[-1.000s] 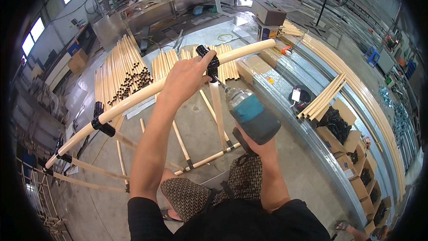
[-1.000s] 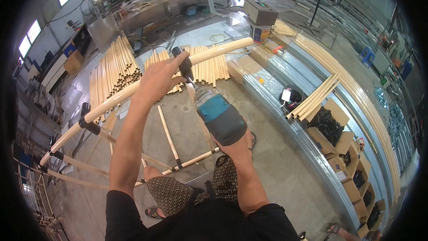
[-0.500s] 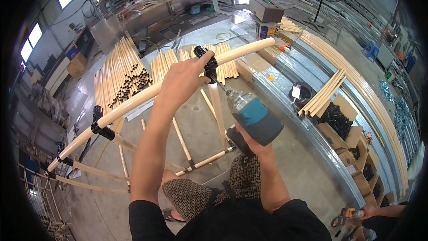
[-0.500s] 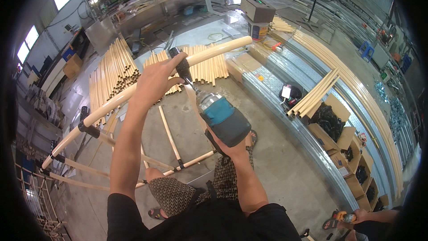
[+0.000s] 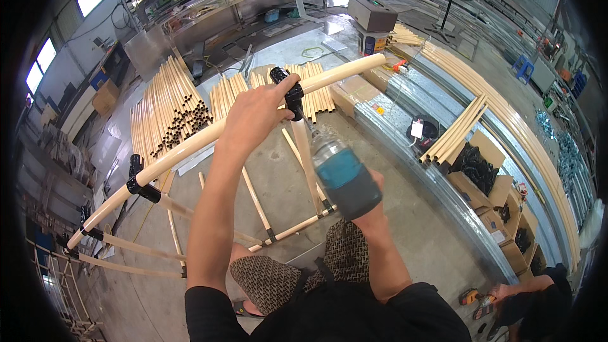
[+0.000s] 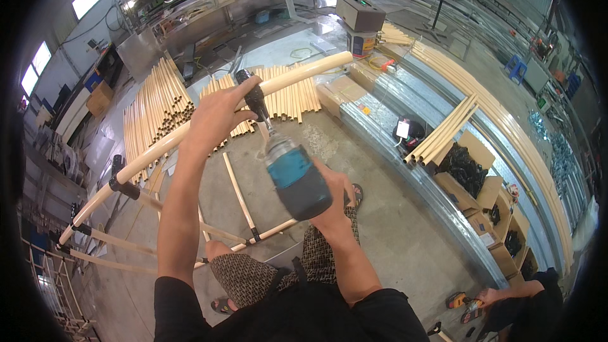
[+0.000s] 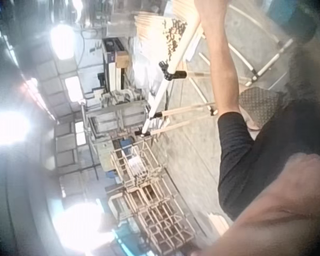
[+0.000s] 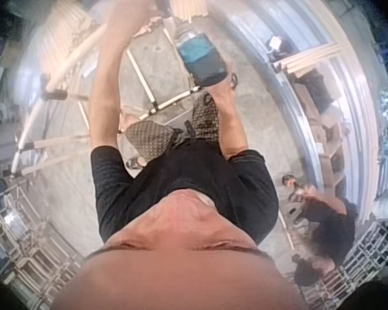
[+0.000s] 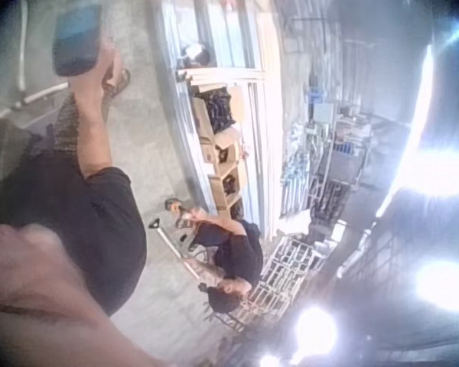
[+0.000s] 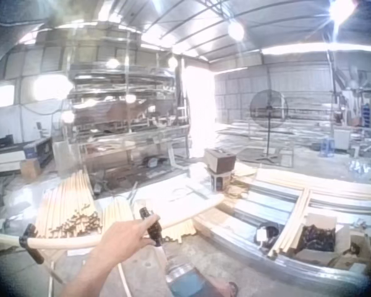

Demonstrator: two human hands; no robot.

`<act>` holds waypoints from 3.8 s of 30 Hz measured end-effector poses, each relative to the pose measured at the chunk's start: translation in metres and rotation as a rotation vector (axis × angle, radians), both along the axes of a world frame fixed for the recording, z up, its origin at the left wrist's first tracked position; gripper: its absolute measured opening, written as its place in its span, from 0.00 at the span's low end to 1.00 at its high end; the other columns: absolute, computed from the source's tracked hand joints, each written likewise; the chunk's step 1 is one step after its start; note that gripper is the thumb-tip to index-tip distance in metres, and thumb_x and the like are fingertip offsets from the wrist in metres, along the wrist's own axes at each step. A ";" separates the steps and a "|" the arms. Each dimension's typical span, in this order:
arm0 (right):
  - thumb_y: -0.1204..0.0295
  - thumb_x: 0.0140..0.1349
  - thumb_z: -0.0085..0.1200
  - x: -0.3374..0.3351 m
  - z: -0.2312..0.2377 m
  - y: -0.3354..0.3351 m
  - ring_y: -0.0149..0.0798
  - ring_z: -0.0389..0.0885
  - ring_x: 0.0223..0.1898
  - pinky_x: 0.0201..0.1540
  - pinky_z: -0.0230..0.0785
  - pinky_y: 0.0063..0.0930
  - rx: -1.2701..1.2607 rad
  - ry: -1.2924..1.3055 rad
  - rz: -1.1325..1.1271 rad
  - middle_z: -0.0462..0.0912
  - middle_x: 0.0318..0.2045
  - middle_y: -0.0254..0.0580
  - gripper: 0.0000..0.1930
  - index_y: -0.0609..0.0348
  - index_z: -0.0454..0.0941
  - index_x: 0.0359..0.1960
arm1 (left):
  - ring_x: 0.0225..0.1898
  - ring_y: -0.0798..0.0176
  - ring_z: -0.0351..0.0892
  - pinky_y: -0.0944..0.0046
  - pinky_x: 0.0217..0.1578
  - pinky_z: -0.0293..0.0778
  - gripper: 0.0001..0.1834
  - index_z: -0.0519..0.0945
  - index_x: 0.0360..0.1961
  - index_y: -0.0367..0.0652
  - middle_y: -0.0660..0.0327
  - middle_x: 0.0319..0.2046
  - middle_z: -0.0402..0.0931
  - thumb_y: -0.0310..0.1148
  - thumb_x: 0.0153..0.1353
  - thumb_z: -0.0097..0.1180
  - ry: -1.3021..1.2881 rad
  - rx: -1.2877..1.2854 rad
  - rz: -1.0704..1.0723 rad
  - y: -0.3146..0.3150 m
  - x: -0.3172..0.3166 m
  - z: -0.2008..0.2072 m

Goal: The person assembles a large structure using tan PVC pipes and black connectors, using an electric drill to secure the joints with screws. The person picks up multiple pipes from a pile, inserts them into the connectors, and fastens them individually.

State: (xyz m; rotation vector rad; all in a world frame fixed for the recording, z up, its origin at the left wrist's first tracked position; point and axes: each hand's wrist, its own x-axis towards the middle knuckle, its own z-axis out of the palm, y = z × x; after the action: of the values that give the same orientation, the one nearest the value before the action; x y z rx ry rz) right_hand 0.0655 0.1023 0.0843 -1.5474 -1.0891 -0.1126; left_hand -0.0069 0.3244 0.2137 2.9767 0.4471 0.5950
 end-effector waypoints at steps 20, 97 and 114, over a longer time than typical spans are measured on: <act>0.70 0.51 0.67 0.003 -0.009 -0.005 0.46 0.79 0.33 0.38 0.70 0.40 -0.020 -0.156 -0.041 0.83 0.32 0.43 0.13 0.58 0.82 0.38 | 0.42 0.45 0.80 0.49 0.40 0.73 0.37 0.68 0.65 0.52 0.52 0.39 0.81 0.38 0.53 0.68 0.027 0.059 -0.014 -0.002 0.002 0.001; 0.67 0.43 0.65 0.003 0.026 -0.001 0.63 0.80 0.33 0.34 0.70 0.49 -0.014 0.024 0.047 0.80 0.26 0.58 0.18 0.60 0.73 0.35 | 0.38 0.46 0.80 0.49 0.38 0.74 0.34 0.69 0.66 0.55 0.52 0.40 0.80 0.24 0.55 0.54 -0.169 0.189 0.045 -0.004 -0.005 -0.017; 0.63 0.42 0.70 0.024 0.030 -0.038 0.64 0.79 0.34 0.36 0.71 0.51 -0.083 -0.079 0.289 0.80 0.30 0.57 0.40 0.64 0.66 0.58 | 0.28 0.66 0.76 0.64 0.35 0.72 0.26 0.78 0.61 0.48 0.58 0.30 0.81 0.32 0.60 0.60 -0.319 -0.090 0.029 -0.011 0.008 -0.012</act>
State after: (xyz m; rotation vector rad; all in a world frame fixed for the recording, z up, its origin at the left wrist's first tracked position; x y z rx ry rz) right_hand 0.0894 0.0639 0.1147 -1.4518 -1.3831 0.0709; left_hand 0.0015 0.3138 0.2022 2.7243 0.4746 1.0019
